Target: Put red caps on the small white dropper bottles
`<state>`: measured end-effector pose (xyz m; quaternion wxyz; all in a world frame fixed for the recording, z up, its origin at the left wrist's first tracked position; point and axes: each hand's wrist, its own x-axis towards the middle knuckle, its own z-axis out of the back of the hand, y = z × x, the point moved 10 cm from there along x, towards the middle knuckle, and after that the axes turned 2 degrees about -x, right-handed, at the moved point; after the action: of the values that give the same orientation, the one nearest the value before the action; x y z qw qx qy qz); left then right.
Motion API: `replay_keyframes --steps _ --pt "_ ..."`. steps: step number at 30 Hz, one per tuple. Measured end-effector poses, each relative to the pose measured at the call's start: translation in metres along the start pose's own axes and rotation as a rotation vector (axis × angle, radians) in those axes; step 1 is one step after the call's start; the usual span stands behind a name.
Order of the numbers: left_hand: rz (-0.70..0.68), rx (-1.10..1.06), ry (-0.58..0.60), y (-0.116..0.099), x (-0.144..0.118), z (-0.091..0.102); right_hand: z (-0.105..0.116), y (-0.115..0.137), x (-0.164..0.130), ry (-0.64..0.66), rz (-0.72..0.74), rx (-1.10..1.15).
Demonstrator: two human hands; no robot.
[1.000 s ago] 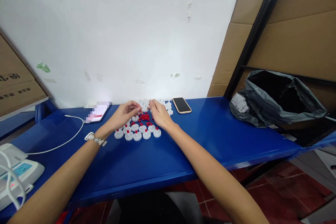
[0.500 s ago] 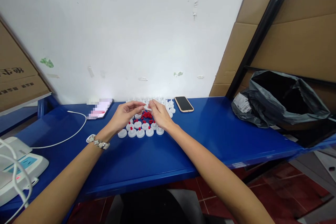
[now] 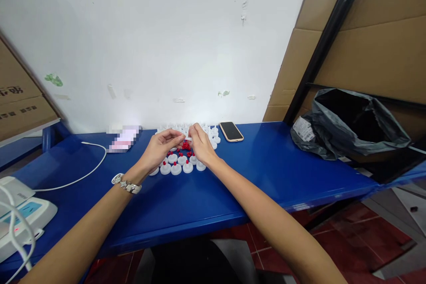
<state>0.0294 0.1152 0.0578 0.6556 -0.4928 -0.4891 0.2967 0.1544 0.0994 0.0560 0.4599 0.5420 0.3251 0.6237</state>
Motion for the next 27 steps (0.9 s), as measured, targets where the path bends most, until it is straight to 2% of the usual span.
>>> replay_keyframes --steps 5,13,19,23,27 --pt "0.044 -0.083 0.034 0.002 -0.003 -0.006 0.000 -0.002 0.001 -0.023 0.004 -0.001" --pt "0.055 -0.234 -0.009 0.007 -0.004 -0.011 0.003 -0.004 0.001 -0.104 0.016 -0.013" --pt "0.068 -0.258 -0.017 0.012 -0.004 -0.013 -0.003 -0.004 -0.002 -0.074 -0.060 0.073" --pt "0.062 -0.251 -0.004 0.015 -0.004 -0.016 -0.002 -0.004 -0.001 -0.087 -0.045 0.063" --pt "0.044 -0.241 0.004 0.006 0.001 -0.012 0.001 0.007 0.004 -0.049 0.019 -0.013"
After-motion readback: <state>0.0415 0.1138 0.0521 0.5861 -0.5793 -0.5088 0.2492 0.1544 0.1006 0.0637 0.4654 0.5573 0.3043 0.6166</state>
